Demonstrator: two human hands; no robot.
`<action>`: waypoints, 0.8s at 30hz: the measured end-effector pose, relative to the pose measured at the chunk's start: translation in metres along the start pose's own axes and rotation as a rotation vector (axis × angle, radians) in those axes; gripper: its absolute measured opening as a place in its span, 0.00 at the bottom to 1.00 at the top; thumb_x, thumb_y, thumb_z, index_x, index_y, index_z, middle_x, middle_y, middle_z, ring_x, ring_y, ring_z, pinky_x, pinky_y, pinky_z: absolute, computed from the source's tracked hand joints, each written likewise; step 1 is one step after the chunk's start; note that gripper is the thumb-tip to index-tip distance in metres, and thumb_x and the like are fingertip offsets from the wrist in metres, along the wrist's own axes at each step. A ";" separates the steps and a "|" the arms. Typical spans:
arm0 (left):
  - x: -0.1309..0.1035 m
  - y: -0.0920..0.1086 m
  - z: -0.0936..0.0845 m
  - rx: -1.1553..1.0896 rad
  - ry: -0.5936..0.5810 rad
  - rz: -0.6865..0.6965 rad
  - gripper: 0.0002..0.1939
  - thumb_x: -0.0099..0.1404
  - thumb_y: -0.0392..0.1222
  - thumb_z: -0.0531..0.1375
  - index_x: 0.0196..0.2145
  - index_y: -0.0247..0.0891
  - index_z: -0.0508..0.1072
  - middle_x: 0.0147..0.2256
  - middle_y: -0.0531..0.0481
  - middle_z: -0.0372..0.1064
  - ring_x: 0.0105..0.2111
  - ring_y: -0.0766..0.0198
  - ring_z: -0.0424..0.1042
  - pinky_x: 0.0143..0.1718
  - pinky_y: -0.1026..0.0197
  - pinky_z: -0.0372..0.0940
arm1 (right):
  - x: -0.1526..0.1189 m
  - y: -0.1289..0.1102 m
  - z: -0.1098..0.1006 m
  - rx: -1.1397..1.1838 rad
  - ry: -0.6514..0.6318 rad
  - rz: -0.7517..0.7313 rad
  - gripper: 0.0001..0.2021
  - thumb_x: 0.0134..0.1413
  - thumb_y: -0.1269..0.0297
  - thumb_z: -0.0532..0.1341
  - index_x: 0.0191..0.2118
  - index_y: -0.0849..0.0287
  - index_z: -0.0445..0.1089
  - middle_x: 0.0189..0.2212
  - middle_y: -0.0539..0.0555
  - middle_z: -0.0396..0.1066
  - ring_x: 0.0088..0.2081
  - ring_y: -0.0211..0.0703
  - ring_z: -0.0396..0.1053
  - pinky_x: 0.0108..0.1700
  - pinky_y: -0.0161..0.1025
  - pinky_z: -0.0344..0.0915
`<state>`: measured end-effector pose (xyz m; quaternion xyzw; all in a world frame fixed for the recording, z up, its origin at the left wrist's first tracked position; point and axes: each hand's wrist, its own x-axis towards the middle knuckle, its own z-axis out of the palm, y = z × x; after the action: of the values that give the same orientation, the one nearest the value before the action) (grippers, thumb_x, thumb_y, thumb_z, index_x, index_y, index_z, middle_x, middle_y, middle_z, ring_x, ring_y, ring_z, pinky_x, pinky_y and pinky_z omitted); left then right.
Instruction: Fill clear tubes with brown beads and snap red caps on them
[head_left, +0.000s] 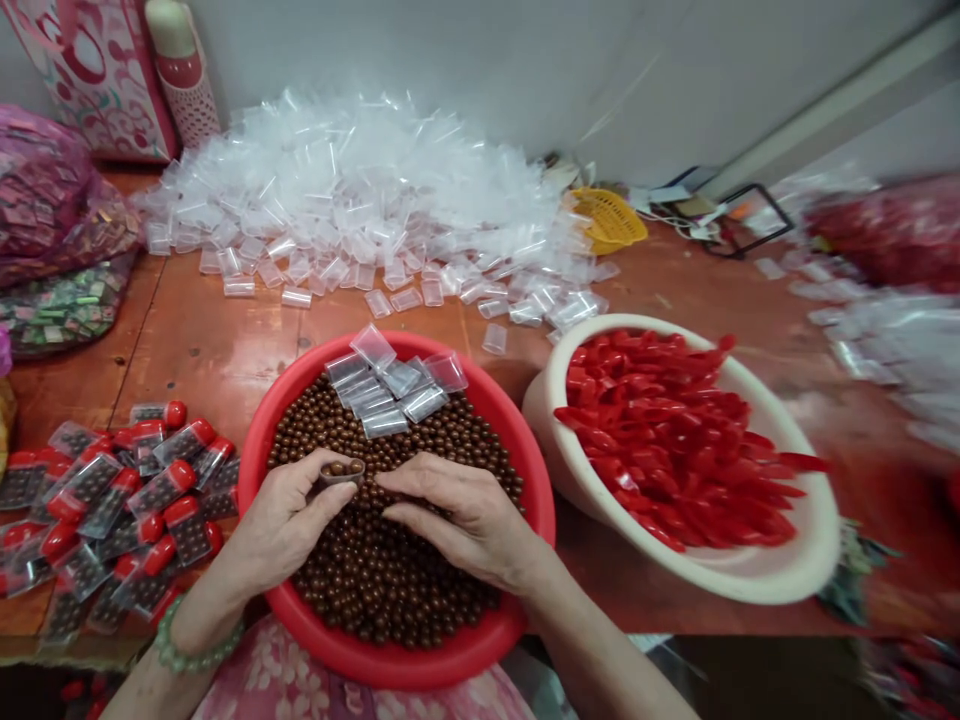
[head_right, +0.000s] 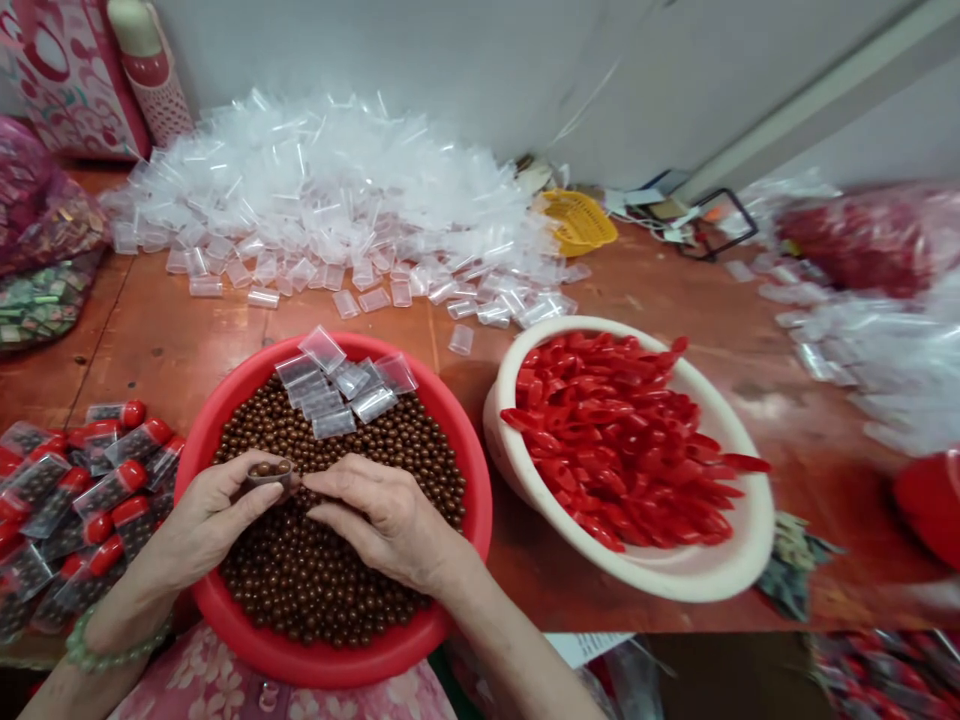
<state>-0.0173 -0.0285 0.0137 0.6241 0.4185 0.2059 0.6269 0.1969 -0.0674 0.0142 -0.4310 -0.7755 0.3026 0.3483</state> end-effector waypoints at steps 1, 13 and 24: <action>0.000 -0.001 0.000 -0.010 0.020 -0.010 0.12 0.68 0.45 0.56 0.44 0.37 0.72 0.39 0.51 0.74 0.40 0.63 0.71 0.43 0.64 0.64 | 0.000 0.001 -0.005 -0.042 -0.030 0.043 0.11 0.61 0.65 0.61 0.49 0.57 0.71 0.37 0.54 0.75 0.38 0.39 0.74 0.41 0.36 0.73; 0.001 -0.005 0.006 -0.154 0.092 -0.026 0.11 0.65 0.44 0.57 0.43 0.36 0.71 0.38 0.49 0.73 0.39 0.62 0.71 0.43 0.61 0.65 | 0.026 0.060 -0.027 -0.864 -0.209 0.221 0.15 0.59 0.74 0.53 0.49 0.61 0.71 0.47 0.65 0.70 0.48 0.58 0.67 0.50 0.55 0.65; 0.001 -0.011 -0.002 0.010 0.071 -0.040 0.13 0.66 0.47 0.58 0.44 0.38 0.71 0.40 0.49 0.74 0.41 0.60 0.72 0.44 0.61 0.64 | -0.026 0.039 -0.087 -0.856 0.295 0.462 0.15 0.62 0.62 0.56 0.51 0.59 0.70 0.51 0.64 0.69 0.53 0.57 0.66 0.57 0.55 0.61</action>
<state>-0.0213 -0.0280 0.0035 0.6110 0.4539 0.2134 0.6125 0.2945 -0.0580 0.0267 -0.7336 -0.6569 -0.0374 0.1704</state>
